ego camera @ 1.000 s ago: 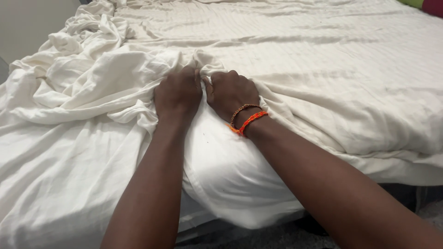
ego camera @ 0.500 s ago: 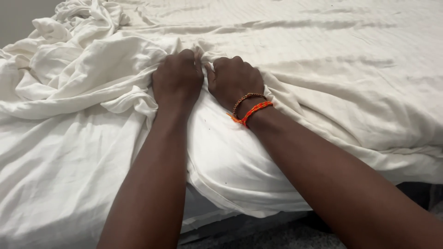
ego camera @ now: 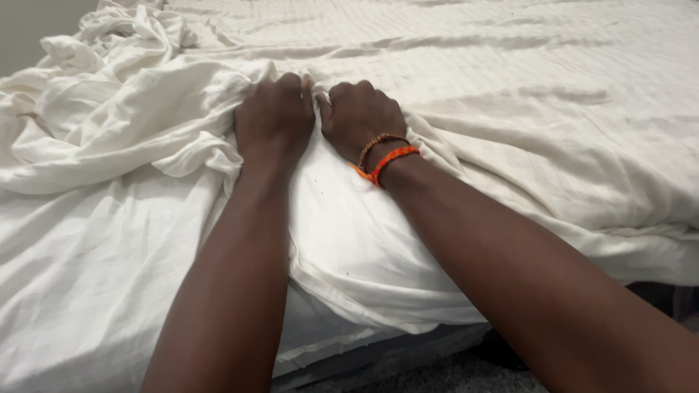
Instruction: The person smooths and tucks a white bedsheet onto a mattress, working along the edges and corners to secure the fabric. They pull the sheet taut and fold the excess under the mattress by hand.
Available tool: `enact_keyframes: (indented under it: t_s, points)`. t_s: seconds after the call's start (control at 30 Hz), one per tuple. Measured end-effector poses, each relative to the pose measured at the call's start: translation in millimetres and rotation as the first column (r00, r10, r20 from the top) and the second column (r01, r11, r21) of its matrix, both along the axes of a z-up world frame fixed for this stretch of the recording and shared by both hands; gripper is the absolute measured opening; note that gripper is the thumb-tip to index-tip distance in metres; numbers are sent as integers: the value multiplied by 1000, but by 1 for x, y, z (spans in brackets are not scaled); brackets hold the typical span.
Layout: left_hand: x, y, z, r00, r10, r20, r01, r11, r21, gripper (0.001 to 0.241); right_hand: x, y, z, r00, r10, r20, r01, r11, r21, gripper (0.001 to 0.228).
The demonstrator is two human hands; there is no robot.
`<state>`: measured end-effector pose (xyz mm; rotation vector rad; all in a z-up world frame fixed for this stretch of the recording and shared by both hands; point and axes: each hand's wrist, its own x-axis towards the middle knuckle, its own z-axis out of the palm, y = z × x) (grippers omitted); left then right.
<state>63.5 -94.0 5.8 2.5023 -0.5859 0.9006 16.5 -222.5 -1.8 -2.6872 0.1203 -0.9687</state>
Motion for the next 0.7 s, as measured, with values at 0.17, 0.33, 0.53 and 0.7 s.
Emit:
enact_keyframes:
  t_s: [0.17, 0.33, 0.53, 0.7]
  points:
    - [-1, -3, -2, 994, -12, 105, 16, 999, -32, 36, 9, -9, -5, 1000, 7, 28, -7, 1000, -6, 43]
    - [-59, -1, 5, 865, -2, 502, 61, 993, -102, 33, 8, -12, 2, 1000, 10, 20, -12, 993, 114, 49]
    - [-83, 8, -20, 916, -299, 267, 300, 953, 40, 29, 21, -31, -5, 973, 70, 222, -126, 961, 247, 53]
    - [-79, 3, -15, 931, -362, -44, 361, 932, -32, 51, -29, -20, 7, 910, 240, 337, -393, 757, 522, 44]
